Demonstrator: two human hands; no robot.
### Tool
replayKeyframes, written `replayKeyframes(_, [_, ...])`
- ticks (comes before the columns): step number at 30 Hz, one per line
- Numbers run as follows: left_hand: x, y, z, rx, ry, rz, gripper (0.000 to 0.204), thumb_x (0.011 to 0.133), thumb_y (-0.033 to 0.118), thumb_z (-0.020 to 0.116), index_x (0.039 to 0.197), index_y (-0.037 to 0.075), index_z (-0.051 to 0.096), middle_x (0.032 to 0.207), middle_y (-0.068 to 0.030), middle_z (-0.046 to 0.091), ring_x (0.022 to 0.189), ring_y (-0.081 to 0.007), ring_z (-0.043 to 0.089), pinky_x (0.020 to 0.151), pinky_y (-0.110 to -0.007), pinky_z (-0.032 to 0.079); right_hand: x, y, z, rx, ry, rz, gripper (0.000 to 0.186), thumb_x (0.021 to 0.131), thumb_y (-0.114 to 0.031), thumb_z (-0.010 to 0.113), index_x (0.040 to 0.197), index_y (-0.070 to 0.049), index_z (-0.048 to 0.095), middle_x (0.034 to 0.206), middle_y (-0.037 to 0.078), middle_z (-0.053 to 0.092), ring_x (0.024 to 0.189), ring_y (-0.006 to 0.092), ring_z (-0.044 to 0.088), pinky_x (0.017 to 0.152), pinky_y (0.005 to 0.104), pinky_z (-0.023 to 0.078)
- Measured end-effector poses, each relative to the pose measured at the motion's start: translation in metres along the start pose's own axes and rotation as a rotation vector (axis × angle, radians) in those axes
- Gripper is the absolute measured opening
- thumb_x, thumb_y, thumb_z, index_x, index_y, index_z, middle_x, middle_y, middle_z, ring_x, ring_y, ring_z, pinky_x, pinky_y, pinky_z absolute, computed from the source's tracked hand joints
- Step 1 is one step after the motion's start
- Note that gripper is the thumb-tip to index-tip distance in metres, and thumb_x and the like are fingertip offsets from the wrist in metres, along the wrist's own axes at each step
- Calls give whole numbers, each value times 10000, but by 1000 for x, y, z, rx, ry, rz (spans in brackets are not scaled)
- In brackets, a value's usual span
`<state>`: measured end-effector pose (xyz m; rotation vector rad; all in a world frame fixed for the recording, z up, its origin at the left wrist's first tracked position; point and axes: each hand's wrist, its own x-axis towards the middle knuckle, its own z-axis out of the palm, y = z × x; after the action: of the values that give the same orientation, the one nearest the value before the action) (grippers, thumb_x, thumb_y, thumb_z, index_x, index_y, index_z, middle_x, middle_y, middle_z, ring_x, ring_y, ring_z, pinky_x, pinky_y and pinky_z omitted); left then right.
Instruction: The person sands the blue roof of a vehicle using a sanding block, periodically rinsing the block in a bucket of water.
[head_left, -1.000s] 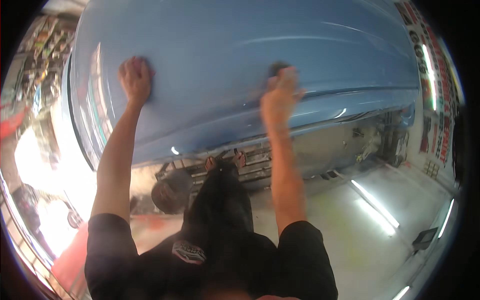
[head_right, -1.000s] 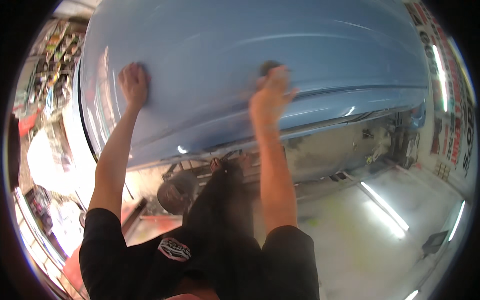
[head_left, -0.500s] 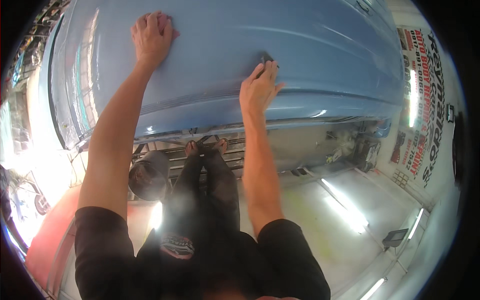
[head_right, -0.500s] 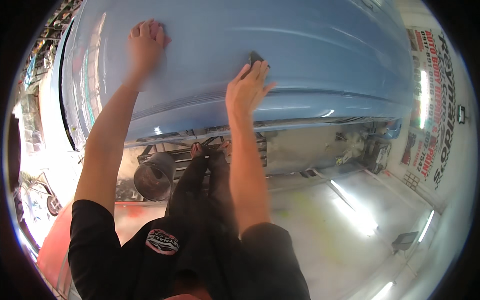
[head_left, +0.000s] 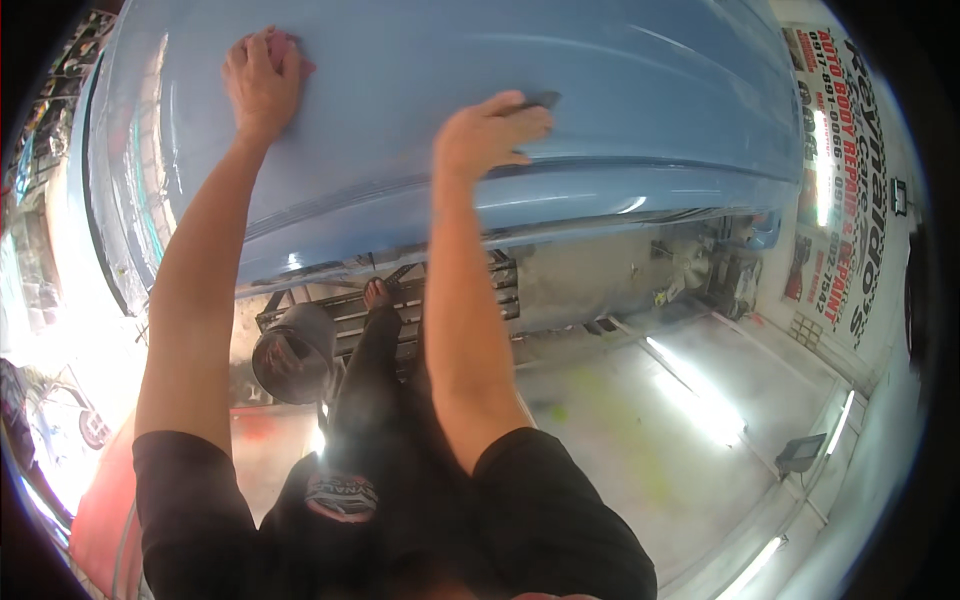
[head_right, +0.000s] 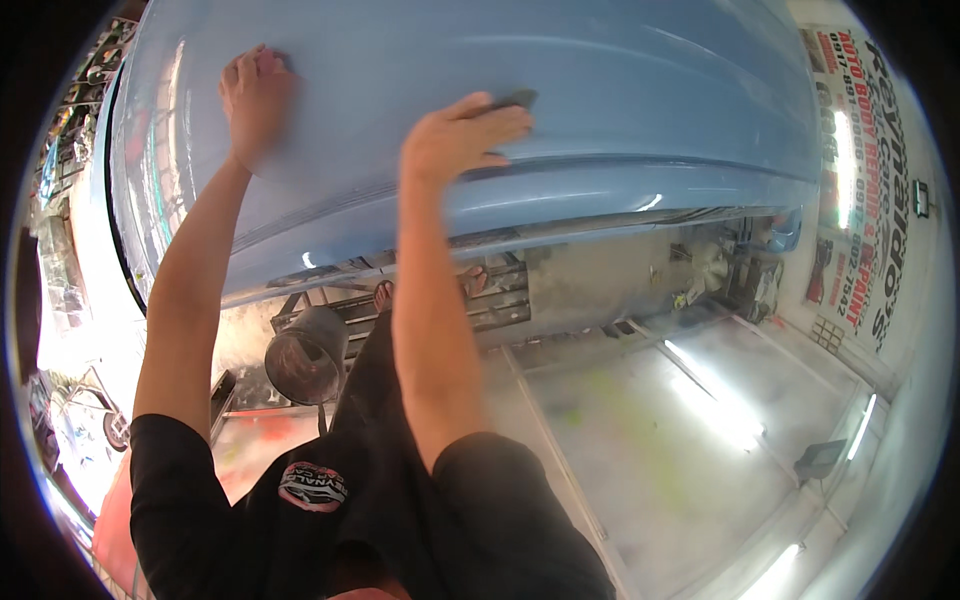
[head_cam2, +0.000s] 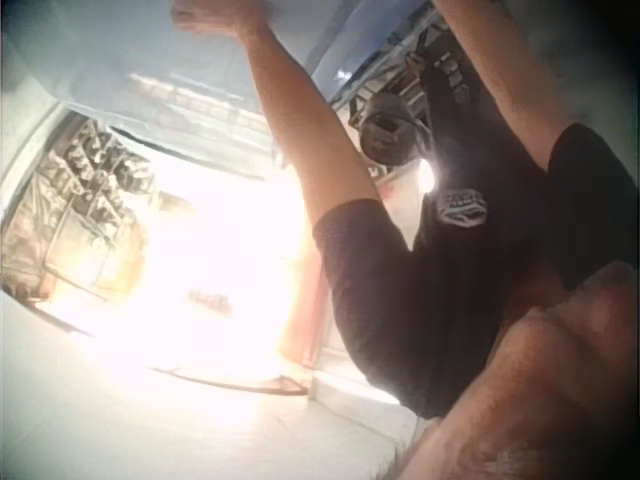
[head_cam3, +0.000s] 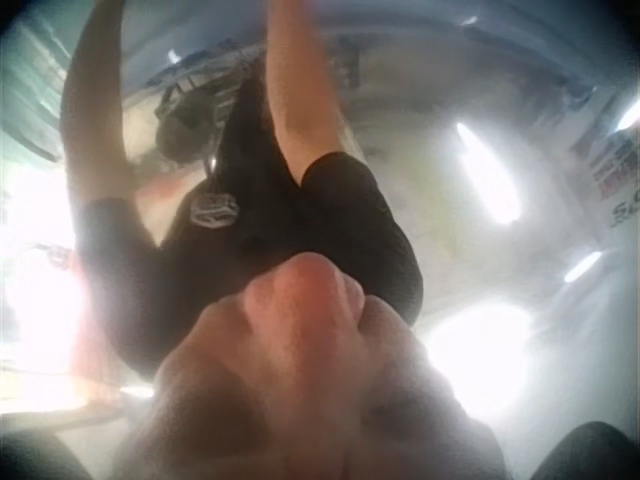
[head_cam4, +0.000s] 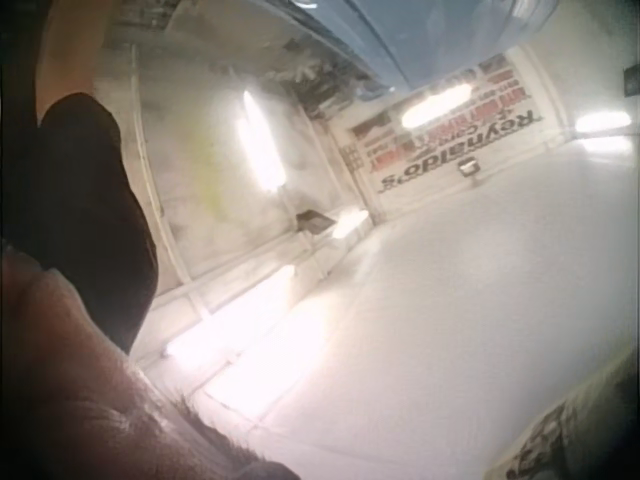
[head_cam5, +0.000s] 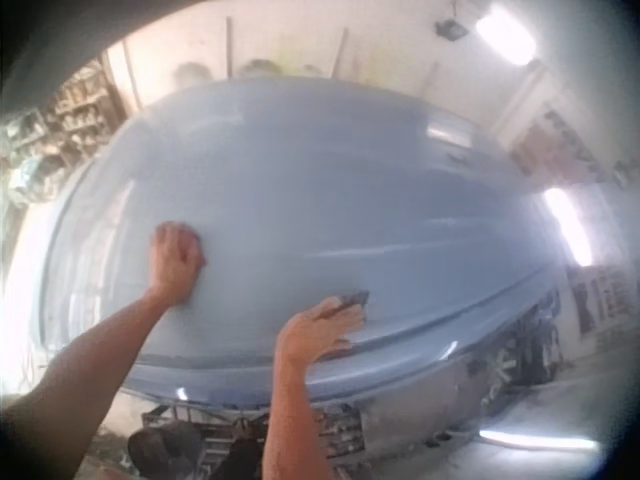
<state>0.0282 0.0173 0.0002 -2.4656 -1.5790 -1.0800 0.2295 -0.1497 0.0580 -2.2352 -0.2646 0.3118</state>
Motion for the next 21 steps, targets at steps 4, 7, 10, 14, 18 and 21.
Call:
replayKeyframes(4, [3,19,-6,26,-16,-23,405,981,354,646,1290,93,628,1308,-164,627,1308,-372,508,1107,-509,391,-96,18,38,-135,-143,-144,701,1140,-388,251,1611,120,148,1699,320,122,1605,430,39,1240,675,35])
replayKeyframes(7, [-2,2,-8,47,-16,-10,411,981,354,648,1299,95,627,1311,-153,626,1300,-365,516,1108,-504,387,-47,30,21,-138,-114,-213,691,1136,-369,276,1612,116,149,1688,328,158,1596,459,68,1222,713,43])
replayKeyframes(10, [-7,-15,-6,55,-8,32,420,980,362,651,1312,106,628,1309,-149,628,1294,-364,521,1107,-503,389,105,39,-36,-829,23,-320,560,1123,-296,317,1511,107,343,1613,321,324,1523,442,319,1149,734,283])
replayKeyframes(14, [-3,5,1,20,-17,31,415,984,364,645,1317,116,634,1292,-151,636,1285,-362,528,1103,-503,396,216,42,-135,309,228,-170,494,1082,-402,468,1146,43,673,937,138,680,821,269,644,751,431,508])
replayKeyframes(18, [-3,-5,-6,60,1,22,409,988,362,638,1315,115,637,1283,-151,641,1280,-361,532,1097,-505,402,190,52,-131,-247,13,-643,438,1088,-337,483,1286,20,640,1228,197,668,1074,329,653,919,496,503])
replayKeyframes(21, [3,3,-1,33,11,58,416,987,367,639,1320,117,636,1284,-153,643,1278,-363,535,1099,-505,402,211,99,-113,-520,78,-1081,406,1079,-263,522,1367,18,576,1419,235,564,1278,384,555,1048,564,432])
